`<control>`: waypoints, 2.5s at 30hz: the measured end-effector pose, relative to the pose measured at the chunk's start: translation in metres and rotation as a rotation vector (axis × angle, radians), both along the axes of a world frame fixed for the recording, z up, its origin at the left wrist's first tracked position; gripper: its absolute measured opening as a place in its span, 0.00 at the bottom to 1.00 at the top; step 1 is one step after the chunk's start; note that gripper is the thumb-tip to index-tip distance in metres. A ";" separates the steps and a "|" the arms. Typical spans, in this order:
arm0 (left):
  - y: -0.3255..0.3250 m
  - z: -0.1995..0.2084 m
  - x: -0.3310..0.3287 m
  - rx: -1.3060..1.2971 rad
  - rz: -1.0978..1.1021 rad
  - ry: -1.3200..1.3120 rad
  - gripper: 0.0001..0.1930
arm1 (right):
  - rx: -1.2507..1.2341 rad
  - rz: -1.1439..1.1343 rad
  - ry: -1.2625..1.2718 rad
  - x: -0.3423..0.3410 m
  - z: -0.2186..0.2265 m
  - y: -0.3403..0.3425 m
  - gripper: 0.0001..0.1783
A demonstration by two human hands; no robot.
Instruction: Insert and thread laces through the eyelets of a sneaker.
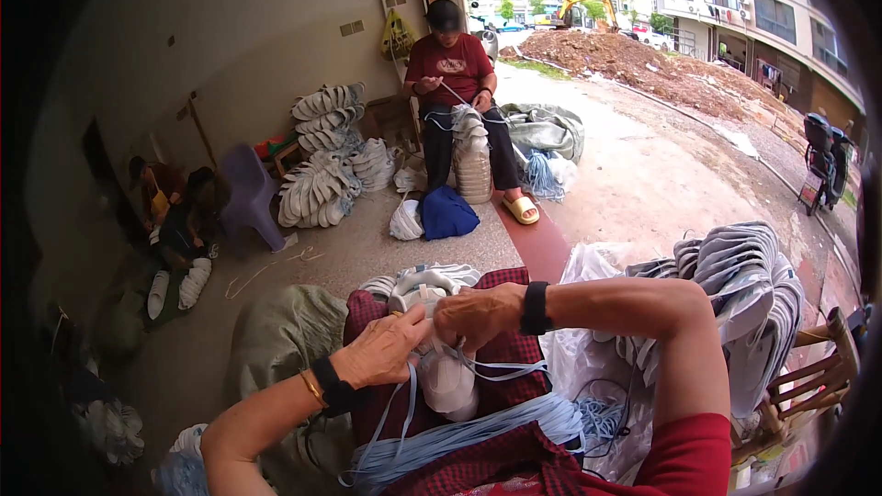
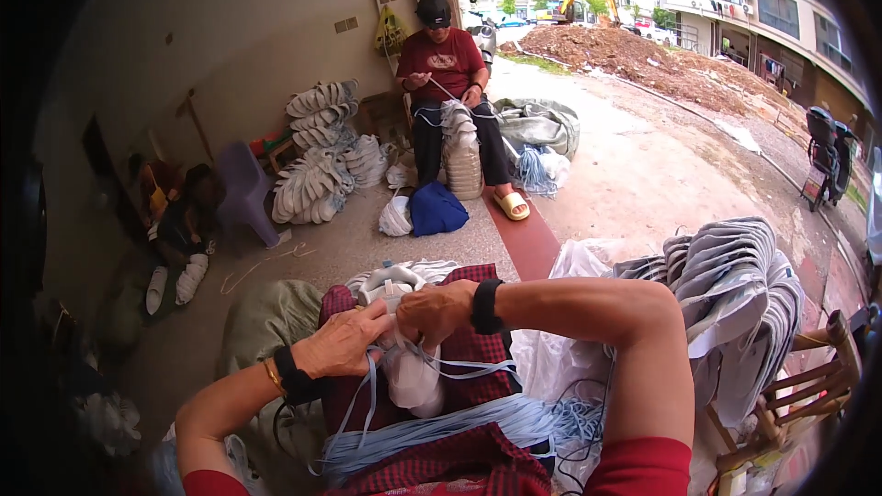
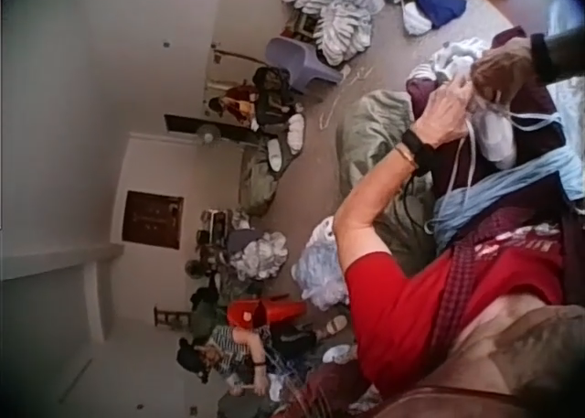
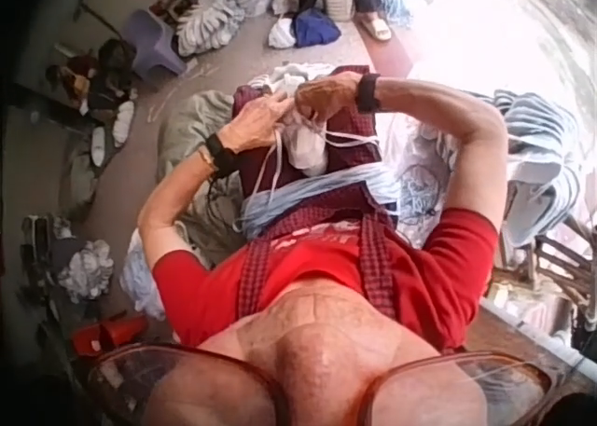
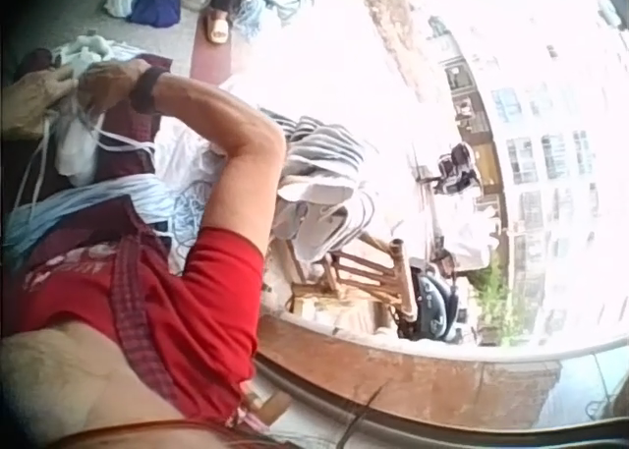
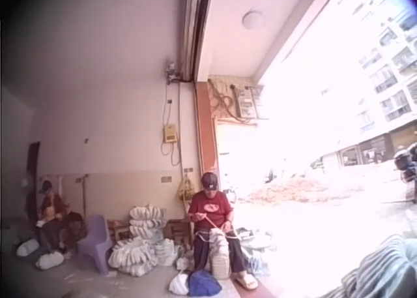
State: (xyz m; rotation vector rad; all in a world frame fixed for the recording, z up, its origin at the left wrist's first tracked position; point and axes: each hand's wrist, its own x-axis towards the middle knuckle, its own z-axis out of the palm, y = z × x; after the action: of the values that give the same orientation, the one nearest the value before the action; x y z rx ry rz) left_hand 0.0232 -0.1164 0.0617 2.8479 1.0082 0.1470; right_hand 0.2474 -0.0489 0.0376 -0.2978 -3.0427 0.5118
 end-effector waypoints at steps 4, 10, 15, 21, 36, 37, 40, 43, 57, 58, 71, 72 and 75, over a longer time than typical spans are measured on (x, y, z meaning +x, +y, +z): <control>0.007 0.007 -0.003 -0.042 0.031 0.085 0.18 | 0.030 0.027 0.193 -0.001 -0.012 -0.002 0.09; 0.013 0.008 -0.001 -0.060 -0.011 0.182 0.10 | 0.254 -0.077 0.206 0.007 -0.028 -0.014 0.12; 0.008 0.008 -0.003 -0.121 -0.009 0.157 0.12 | 0.228 -0.093 0.186 0.003 -0.022 -0.019 0.12; 0.018 0.006 -0.007 -0.111 -0.001 0.195 0.18 | 0.205 -0.050 0.186 0.000 -0.025 -0.017 0.10; 0.047 -0.002 -0.003 -0.599 0.221 0.329 0.17 | 0.196 -0.099 0.231 -0.005 -0.028 -0.016 0.10; 0.044 -0.012 0.000 -0.468 0.310 0.331 0.16 | 0.211 -0.102 0.251 -0.004 -0.033 -0.015 0.11; 0.039 -0.022 0.002 -0.422 0.422 0.217 0.13 | 0.242 -0.122 0.252 -0.003 -0.034 -0.018 0.12; 0.035 -0.007 0.011 -0.503 0.549 0.261 0.17 | 0.266 -0.104 0.271 -0.008 -0.034 -0.021 0.11; 0.045 -0.029 -0.001 -0.195 0.582 0.158 0.17 | 0.248 -0.205 0.256 -0.023 -0.047 -0.019 0.15; 0.037 -0.017 0.004 -0.178 0.590 0.145 0.17 | 0.274 -0.181 0.285 -0.024 -0.047 -0.020 0.15; 0.023 -0.053 -0.010 -0.510 0.434 -1.126 0.09 | 0.214 -0.179 0.244 -0.020 -0.049 -0.011 0.11; 0.022 -0.064 -0.008 -0.487 0.498 -1.179 0.08 | 0.117 -0.192 0.224 -0.014 -0.036 -0.018 0.09; 0.017 -0.063 0.010 -0.404 0.481 -1.218 0.09 | 0.046 0.016 -0.019 -0.011 -0.021 0.005 0.09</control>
State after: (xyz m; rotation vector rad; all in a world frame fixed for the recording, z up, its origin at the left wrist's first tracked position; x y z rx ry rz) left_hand 0.0327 -0.0997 -0.0012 1.5591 1.1214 1.3098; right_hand 0.2368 -0.0435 0.0161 -0.2775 -3.0726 0.4418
